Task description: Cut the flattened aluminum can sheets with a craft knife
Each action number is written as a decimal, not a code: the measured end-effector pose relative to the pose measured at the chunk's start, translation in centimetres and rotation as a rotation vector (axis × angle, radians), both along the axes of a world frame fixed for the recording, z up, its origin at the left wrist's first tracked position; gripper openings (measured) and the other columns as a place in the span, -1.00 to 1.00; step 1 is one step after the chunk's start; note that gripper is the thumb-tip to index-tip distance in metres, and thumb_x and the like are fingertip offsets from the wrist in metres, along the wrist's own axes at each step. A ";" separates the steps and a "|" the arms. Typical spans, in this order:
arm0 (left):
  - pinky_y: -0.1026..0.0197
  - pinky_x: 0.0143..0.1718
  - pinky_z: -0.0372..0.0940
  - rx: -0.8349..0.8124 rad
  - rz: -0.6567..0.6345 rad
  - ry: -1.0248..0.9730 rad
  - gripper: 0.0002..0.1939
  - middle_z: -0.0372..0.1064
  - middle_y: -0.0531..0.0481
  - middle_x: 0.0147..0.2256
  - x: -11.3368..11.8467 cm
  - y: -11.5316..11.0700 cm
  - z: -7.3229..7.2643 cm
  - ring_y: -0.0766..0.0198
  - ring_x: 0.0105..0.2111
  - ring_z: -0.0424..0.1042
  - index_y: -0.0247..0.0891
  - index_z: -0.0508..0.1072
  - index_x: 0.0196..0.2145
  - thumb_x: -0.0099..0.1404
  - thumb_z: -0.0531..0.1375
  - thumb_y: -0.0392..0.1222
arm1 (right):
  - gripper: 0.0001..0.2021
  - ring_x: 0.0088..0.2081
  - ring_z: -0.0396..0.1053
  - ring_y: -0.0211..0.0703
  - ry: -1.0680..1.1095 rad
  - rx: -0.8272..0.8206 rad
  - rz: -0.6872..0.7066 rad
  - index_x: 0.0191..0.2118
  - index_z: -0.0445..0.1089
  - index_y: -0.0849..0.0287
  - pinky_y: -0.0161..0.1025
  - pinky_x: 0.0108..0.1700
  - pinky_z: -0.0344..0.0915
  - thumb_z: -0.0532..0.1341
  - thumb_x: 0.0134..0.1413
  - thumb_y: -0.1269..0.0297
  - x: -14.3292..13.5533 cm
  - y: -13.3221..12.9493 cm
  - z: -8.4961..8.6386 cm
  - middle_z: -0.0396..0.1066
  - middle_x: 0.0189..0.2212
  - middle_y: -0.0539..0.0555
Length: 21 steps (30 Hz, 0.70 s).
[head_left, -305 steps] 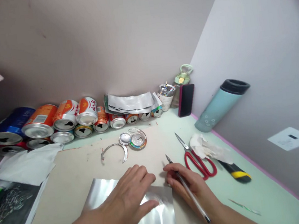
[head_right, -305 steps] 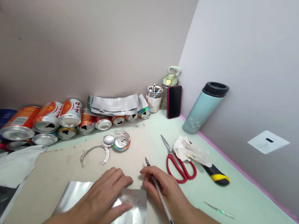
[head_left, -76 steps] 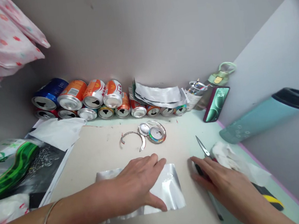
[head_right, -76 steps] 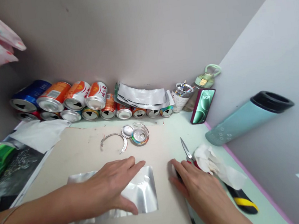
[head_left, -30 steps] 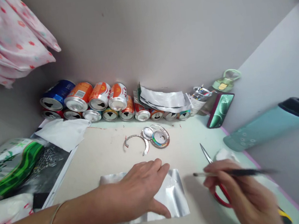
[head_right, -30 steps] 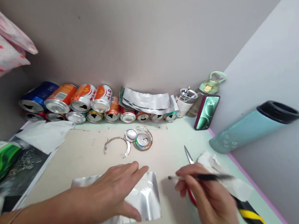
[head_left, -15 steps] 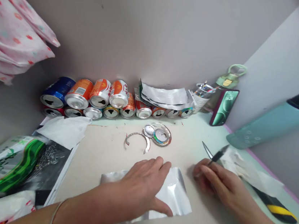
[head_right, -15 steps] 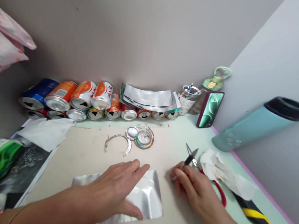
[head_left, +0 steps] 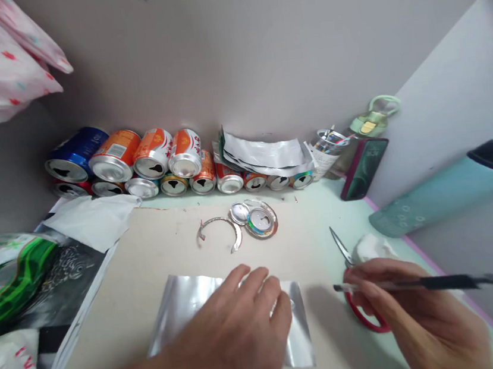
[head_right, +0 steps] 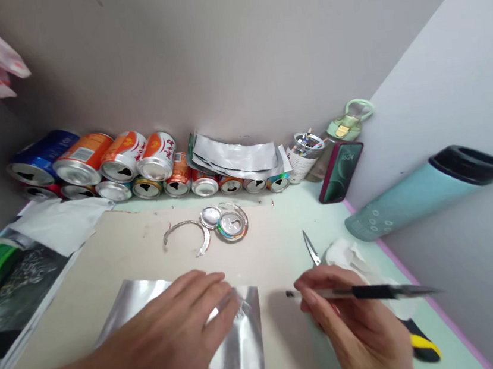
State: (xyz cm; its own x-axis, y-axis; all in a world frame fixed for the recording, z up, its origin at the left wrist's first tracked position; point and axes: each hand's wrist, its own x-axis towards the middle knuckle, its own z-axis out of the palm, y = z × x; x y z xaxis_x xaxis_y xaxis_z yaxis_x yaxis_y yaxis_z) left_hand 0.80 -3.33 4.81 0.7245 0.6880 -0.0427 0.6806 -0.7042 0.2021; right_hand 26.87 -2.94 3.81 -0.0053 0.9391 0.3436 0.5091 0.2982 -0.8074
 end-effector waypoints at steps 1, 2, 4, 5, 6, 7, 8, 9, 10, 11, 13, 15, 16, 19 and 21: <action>-0.21 0.22 0.23 0.003 -0.024 0.026 -0.49 0.39 -0.40 0.19 0.0 -0.7 -0.3 -0.23 0.23 0.33 -0.38 0.37 0.21 0.39 0.25 -0.09 | -0.90 -0.43 0.54 -0.14 0.015 0.043 -0.018 -0.09 0.51 0.00 -0.32 -0.47 0.52 0.32 0.31 0.22 -0.2 -0.2 0.1 0.56 -0.23 0.08; -0.26 0.19 0.26 0.010 -0.037 0.046 -0.55 0.39 -0.39 0.20 -0.1 -1.3 -0.9 -0.27 0.25 0.32 -0.36 0.38 0.21 0.42 0.18 -0.17 | -0.91 -0.43 0.54 -0.13 0.009 0.079 -0.014 -0.09 0.51 -0.01 -0.29 -0.46 0.52 0.30 0.32 0.24 -0.5 -0.3 0.1 0.56 -0.22 0.09; -0.33 0.10 0.31 0.015 -0.028 0.038 -0.55 0.35 -0.44 0.23 -0.2 -2.6 -2.4 -0.35 0.26 0.30 -0.36 0.38 0.23 0.43 0.08 -0.27 | -0.93 -0.43 0.53 -0.10 -0.066 0.091 0.092 -0.15 0.53 0.03 -0.24 -0.43 0.53 0.28 0.33 0.26 -0.9 0.1 0.2 0.57 -0.28 0.10; -0.34 0.06 0.34 0.030 -0.018 -0.010 -0.54 0.36 -0.43 0.23 -0.2 -3.1 -3.3 -0.36 0.25 0.32 -0.35 0.39 0.23 0.42 0.05 -0.32 | -0.91 -0.46 0.52 -0.10 -0.142 0.043 0.189 -0.22 0.54 0.06 -0.24 -0.42 0.53 0.27 0.33 0.25 -1.1 0.4 0.2 0.56 -0.35 0.09; -0.33 0.05 0.35 0.040 -0.012 -0.045 -0.52 0.37 -0.42 0.22 -0.2 -3.5 -4.2 -0.36 0.25 0.33 -0.33 0.39 0.24 0.40 0.04 -0.35 | -0.85 -0.48 0.51 -0.10 -0.185 0.004 0.243 -0.28 0.54 0.08 -0.24 -0.43 0.51 0.26 0.34 0.25 -1.2 0.8 0.2 0.55 -0.40 0.08; -0.31 0.05 0.36 0.050 -0.012 -0.058 -0.50 0.35 -0.39 0.24 -0.2 -3.9 -4.9 -0.33 0.26 0.32 -0.30 0.36 0.26 0.40 0.03 -0.38 | -0.82 -0.48 0.50 -0.11 -0.197 -0.033 0.248 -0.29 0.53 0.10 -0.25 -0.44 0.50 0.23 0.36 0.25 -1.1 1.0 0.1 0.55 -0.41 0.09; -0.29 0.03 0.38 0.067 -0.019 -0.069 -0.48 0.35 -0.38 0.25 -0.2 -4.2 -5.6 -0.32 0.27 0.31 -0.28 0.35 0.28 0.40 0.02 -0.40 | -0.83 -0.49 0.50 -0.13 -0.175 -0.028 0.231 -0.26 0.53 0.10 -0.27 -0.44 0.49 0.22 0.37 0.26 -1.0 1.2 0.1 0.54 -0.41 0.08; -0.28 0.01 0.39 0.083 -0.023 -0.064 -0.46 0.34 -0.37 0.26 -0.2 -4.4 -6.0 -0.31 0.28 0.30 -0.28 0.33 0.29 0.40 0.01 -0.41 | -0.85 -0.46 0.51 -0.13 -0.138 -0.010 0.198 -0.18 0.53 0.10 -0.27 -0.41 0.49 0.20 0.39 0.27 -0.9 1.3 -0.1 0.55 -0.37 0.08; -0.28 0.00 0.40 0.097 -0.025 -0.053 -0.46 0.33 -0.37 0.26 -0.1 -4.5 -6.3 -0.31 0.28 0.29 -0.29 0.31 0.31 0.40 0.00 -0.41 | -0.86 -0.44 0.52 -0.13 -0.110 0.013 0.180 -0.12 0.52 0.10 -0.27 -0.40 0.49 0.19 0.40 0.27 -0.8 1.4 -0.2 0.55 -0.35 0.09; -0.28 -0.02 0.40 0.106 -0.025 -0.043 -0.45 0.32 -0.38 0.26 -0.1 -4.6 -6.4 -0.32 0.28 0.29 -0.30 0.30 0.32 0.41 0.00 -0.40 | -0.86 -0.43 0.52 -0.13 -0.104 0.026 0.184 -0.11 0.51 0.10 -0.26 -0.38 0.49 0.19 0.40 0.26 -0.6 1.5 -0.4 0.55 -0.33 0.10; -0.29 -0.03 0.41 0.107 -0.014 -0.032 -0.45 0.32 -0.38 0.27 0.0 -4.7 -6.3 -0.33 0.28 0.29 -0.31 0.28 0.33 0.42 0.00 -0.38 | -0.82 -0.46 0.49 -0.13 -0.166 -0.053 0.236 -0.24 0.53 0.13 -0.26 -0.41 0.47 0.22 0.37 0.21 -0.5 1.7 -0.8 0.55 -0.38 0.10; -0.27 -0.03 0.40 0.098 0.003 -0.046 -0.45 0.33 -0.37 0.26 0.0 -4.5 -6.1 -0.32 0.28 0.29 -0.29 0.28 0.34 0.42 0.02 -0.38 | -0.77 -0.52 0.45 -0.16 -0.184 -0.198 0.226 -0.29 0.52 0.15 -0.28 -0.47 0.44 0.26 0.33 0.12 -0.4 2.0 -1.0 0.52 -0.45 0.08; -0.25 -0.04 0.40 0.095 0.005 -0.061 -0.45 0.33 -0.37 0.26 0.1 -4.4 -6.1 -0.31 0.28 0.30 -0.29 0.28 0.33 0.42 0.03 -0.38 | -0.77 -0.55 0.42 -0.18 -0.137 -0.242 0.188 -0.17 0.52 0.15 -0.29 -0.50 0.42 0.28 0.31 0.09 -0.3 2.2 -0.9 0.51 -0.47 0.05; -0.21 -0.05 0.41 0.087 0.008 -0.100 -0.47 0.35 -0.40 0.24 0.2 -4.3 -6.1 -0.31 0.25 0.33 -0.31 0.32 0.30 0.40 0.08 -0.38 | -0.43 -0.59 0.37 -0.21 0.052 -0.298 0.102 0.34 0.25 0.07 -0.34 -0.58 0.34 0.30 0.31 0.05 0.2 2.1 -0.5 0.46 -0.51 -0.05; -0.21 -0.06 0.42 0.077 0.011 -0.102 -0.47 0.35 -0.41 0.24 0.2 -4.4 -6.3 -0.32 0.25 0.33 -0.32 0.32 0.30 0.39 0.08 -0.38 | -0.42 -0.58 0.39 -0.20 0.100 -0.337 0.149 0.38 0.24 0.03 -0.34 -0.58 0.33 0.29 0.33 0.07 0.7 1.8 0.0 0.45 -0.53 -0.03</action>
